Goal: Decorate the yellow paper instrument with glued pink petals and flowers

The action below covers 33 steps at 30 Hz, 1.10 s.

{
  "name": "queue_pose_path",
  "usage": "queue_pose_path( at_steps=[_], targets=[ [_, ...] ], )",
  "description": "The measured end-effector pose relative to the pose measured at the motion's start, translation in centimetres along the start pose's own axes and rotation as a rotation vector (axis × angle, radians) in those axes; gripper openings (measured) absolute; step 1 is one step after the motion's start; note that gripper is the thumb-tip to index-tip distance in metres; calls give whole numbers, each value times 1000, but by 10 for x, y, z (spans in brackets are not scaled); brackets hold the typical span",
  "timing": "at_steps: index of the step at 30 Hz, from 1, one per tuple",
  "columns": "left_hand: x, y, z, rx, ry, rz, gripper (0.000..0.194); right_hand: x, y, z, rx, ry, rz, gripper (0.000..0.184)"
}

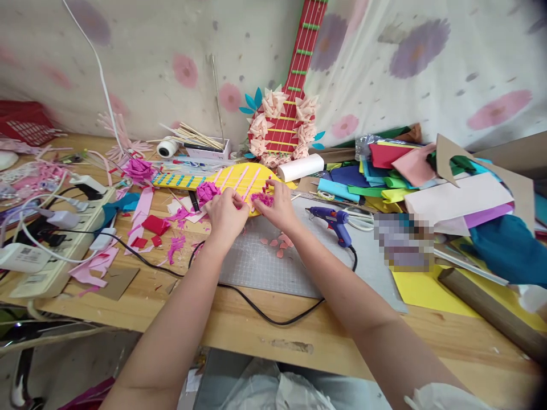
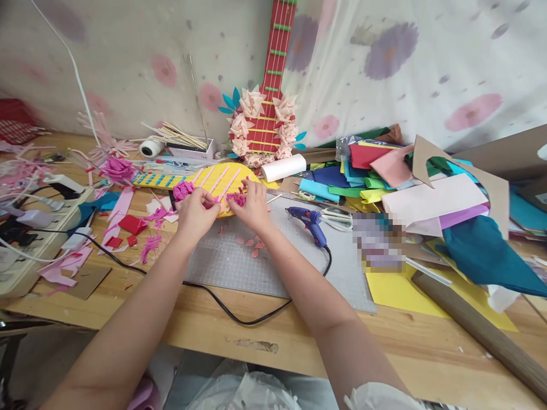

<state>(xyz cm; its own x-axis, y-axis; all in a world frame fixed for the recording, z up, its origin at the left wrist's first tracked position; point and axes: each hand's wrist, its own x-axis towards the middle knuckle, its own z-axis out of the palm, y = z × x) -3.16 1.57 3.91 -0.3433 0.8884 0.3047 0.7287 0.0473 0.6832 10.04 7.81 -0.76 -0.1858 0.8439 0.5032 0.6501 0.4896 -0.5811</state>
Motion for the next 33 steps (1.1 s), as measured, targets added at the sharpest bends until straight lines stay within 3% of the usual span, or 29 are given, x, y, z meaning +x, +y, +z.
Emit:
queue_pose_path(
  at_steps=[17, 26, 33],
  targets=[
    [7, -1, 18, 153, -19, 55, 16, -6, -4, -1, -4, 12, -16, 46],
    [7, 7, 17, 273, -101, -1, 8, -5, 0, 2, 37, 48, -20, 43],
    [6, 10, 13, 304, -149, 1, 18, -5, -1, 1, 38, 51, -24, 41]
  ],
)
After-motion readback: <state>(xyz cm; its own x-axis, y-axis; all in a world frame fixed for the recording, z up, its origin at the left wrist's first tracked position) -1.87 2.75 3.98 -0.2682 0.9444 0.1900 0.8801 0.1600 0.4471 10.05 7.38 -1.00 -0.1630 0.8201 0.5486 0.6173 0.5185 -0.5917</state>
